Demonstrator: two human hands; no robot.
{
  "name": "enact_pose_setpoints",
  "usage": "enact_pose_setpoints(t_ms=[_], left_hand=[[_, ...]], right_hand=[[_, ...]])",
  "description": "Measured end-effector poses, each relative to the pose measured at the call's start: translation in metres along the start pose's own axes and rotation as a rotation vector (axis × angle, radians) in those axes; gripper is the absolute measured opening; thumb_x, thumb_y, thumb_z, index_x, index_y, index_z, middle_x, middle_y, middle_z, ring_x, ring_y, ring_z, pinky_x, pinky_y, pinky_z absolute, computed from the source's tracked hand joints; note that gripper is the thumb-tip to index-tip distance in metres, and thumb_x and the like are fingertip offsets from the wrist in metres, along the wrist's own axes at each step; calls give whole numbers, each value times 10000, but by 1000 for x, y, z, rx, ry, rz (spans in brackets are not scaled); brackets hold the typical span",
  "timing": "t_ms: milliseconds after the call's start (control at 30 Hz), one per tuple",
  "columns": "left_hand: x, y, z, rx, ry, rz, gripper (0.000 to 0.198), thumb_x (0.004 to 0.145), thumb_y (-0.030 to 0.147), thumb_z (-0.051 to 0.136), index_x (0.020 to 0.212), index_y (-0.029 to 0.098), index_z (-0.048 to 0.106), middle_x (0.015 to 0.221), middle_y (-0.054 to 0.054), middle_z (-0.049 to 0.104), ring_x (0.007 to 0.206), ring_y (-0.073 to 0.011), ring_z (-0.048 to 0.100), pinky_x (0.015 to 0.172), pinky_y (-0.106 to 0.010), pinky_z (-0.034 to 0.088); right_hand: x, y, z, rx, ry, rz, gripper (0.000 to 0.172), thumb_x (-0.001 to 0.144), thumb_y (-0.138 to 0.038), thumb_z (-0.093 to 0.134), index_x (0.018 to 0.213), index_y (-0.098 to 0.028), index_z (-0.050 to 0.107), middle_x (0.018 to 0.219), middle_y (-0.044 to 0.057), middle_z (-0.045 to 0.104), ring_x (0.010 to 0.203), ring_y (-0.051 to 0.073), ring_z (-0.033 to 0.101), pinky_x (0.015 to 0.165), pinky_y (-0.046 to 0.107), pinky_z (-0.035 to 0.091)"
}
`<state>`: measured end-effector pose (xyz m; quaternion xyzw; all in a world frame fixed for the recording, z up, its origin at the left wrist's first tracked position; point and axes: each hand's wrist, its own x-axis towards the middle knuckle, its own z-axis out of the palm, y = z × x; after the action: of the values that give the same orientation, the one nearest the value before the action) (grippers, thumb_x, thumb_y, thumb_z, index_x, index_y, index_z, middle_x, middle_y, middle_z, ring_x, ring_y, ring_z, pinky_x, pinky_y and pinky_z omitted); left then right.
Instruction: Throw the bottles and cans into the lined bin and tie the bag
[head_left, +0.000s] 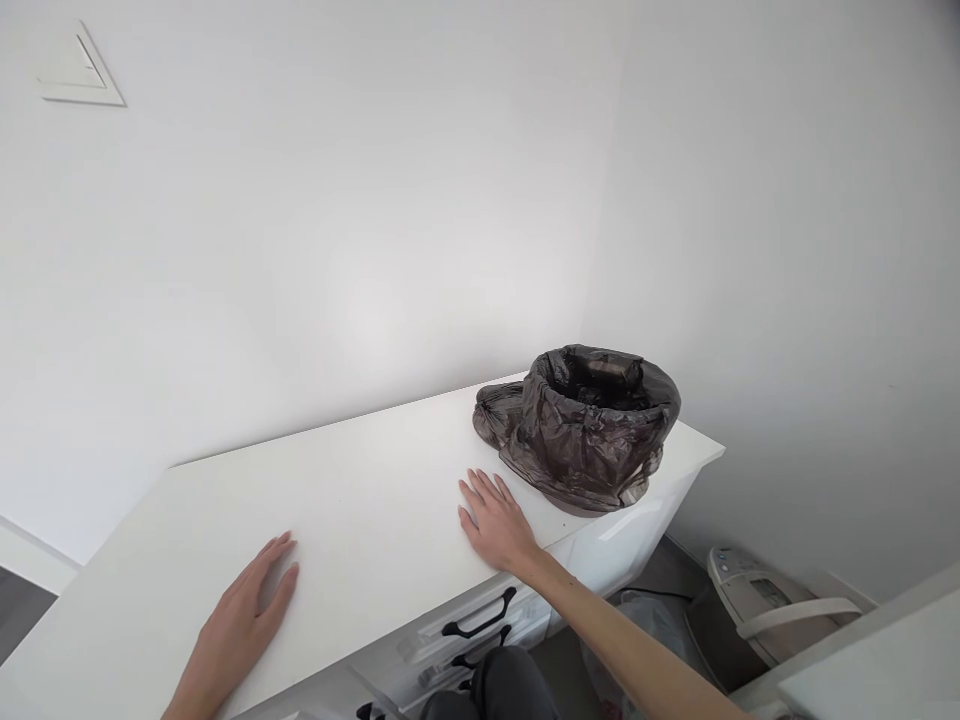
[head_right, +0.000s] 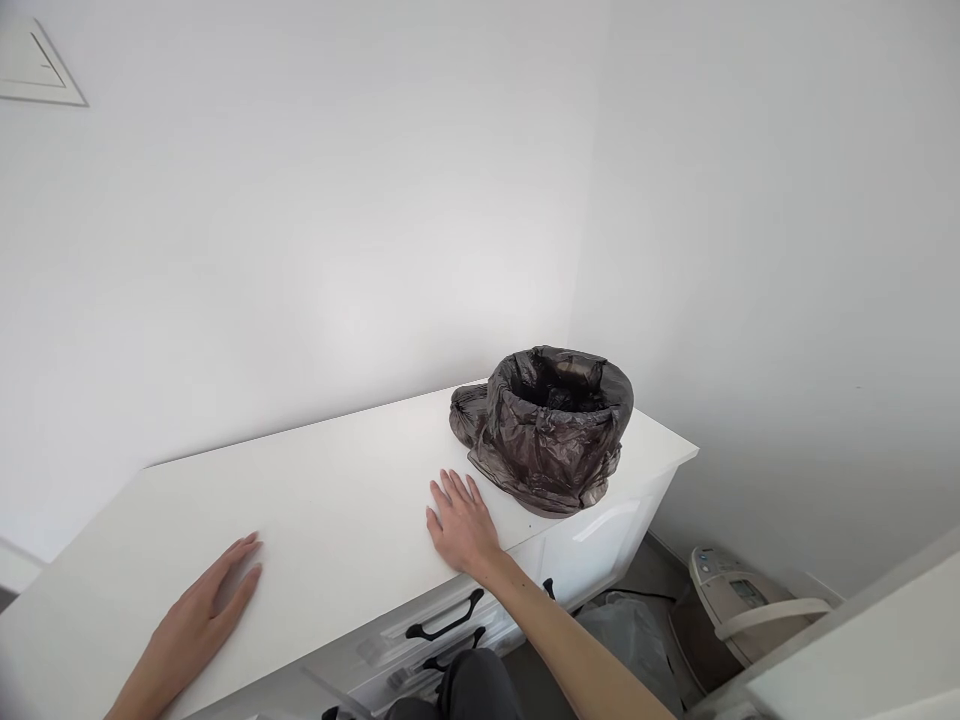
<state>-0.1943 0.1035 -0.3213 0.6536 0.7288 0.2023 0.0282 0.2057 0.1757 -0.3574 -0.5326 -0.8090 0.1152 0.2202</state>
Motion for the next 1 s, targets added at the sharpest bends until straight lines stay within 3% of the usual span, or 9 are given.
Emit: enact_pose_setpoints(t_ms=[267,767,900,1000], left_hand=[[-1,2,-4,29,-7,33,566,1005,602,391,1489,337,519,1606,10,508,1459,-293,508,1192,-508,454],[-7,6,-8,41,24,69,546,1005,575,405,1464,323,562,1586,-1,534,1440,-289,534,1164,-503,489],[-8,7,-9,37,32,63,553,1006,579,379,1458,322,569,1576,3,544,1443,-286,531,1147,-503,509],[-9,7,-9,35,28,58,549,1007,578,376,1454,326,571,1581,7,537,1452,-282,522,1153,-506,503]], right_hand=[[-3,-8,-9,-1,38,6,602,1110,-432,246,1607,-137,416,1706,99,292,1605,220,221,1334,440,128],[-5,-9,-3,-53,93,-20,552,1101,-385,320,1582,-157,462,1686,99,341,1589,232,273,1322,466,207],[-7,-11,0,-74,112,-19,527,1085,-337,369,1564,-154,491,1677,130,370,1578,250,303,1305,469,260],[-4,-12,-3,-120,167,-48,540,1023,-232,455,1552,-133,498,1700,170,310,1588,305,265,1269,500,328]])
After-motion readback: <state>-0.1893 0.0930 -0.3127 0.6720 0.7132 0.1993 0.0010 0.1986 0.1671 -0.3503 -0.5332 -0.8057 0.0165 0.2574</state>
